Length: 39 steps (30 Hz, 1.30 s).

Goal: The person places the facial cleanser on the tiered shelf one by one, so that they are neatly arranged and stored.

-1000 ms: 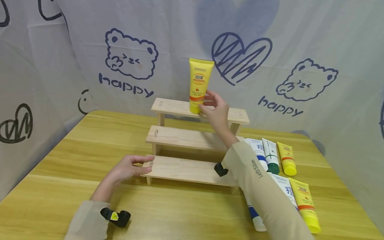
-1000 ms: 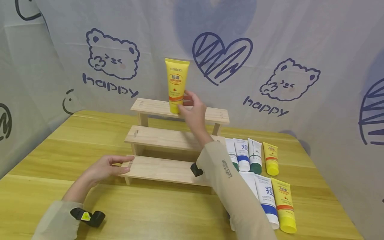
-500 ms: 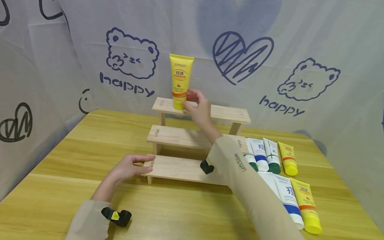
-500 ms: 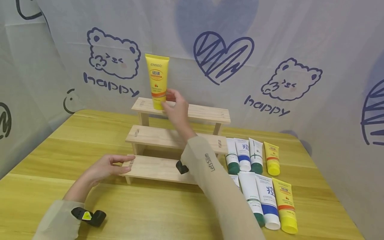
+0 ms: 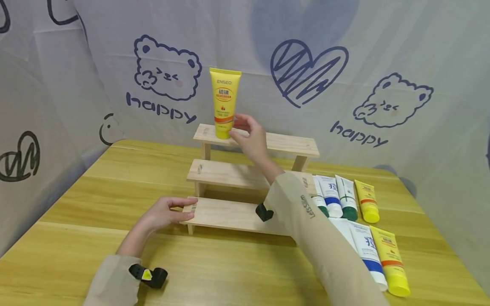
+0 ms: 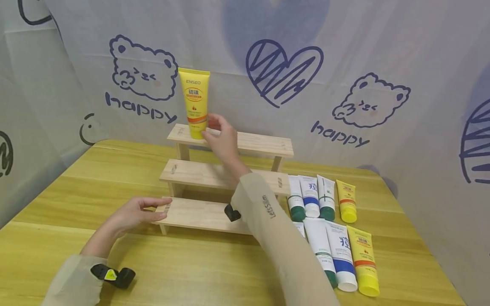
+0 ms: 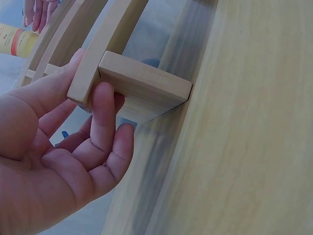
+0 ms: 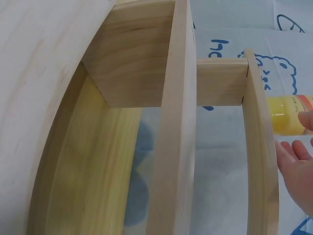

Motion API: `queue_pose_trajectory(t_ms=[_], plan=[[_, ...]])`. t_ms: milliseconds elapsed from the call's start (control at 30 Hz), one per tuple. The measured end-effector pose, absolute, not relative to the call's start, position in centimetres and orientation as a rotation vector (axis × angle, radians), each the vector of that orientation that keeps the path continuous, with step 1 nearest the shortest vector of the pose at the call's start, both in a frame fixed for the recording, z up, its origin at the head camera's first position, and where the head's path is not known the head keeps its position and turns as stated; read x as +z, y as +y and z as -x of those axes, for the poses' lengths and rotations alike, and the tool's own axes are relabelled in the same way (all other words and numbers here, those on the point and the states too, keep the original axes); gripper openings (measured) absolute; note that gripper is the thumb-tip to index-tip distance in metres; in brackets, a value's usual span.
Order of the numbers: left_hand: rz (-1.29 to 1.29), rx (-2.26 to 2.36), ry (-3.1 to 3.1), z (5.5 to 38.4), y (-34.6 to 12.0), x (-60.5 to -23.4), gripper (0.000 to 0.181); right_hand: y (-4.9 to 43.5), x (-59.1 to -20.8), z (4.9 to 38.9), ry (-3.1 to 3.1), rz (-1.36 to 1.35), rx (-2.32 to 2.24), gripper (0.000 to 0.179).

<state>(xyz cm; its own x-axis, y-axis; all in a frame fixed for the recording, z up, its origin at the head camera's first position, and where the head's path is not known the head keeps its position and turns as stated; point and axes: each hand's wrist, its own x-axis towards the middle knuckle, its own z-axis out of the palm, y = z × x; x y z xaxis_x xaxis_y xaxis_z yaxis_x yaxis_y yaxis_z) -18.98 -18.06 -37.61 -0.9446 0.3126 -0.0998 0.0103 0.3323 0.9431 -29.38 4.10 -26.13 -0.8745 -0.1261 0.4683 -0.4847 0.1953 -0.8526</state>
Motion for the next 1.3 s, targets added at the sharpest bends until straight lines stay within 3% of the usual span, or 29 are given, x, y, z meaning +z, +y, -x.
queue_pose_trajectory(t_ms=[1300], plan=[[-0.278,1.614,2.381,18.8,-17.7,-37.3,0.049,13.7,-27.5,23.5,-2.115,-0.651,1.678,0.023]])
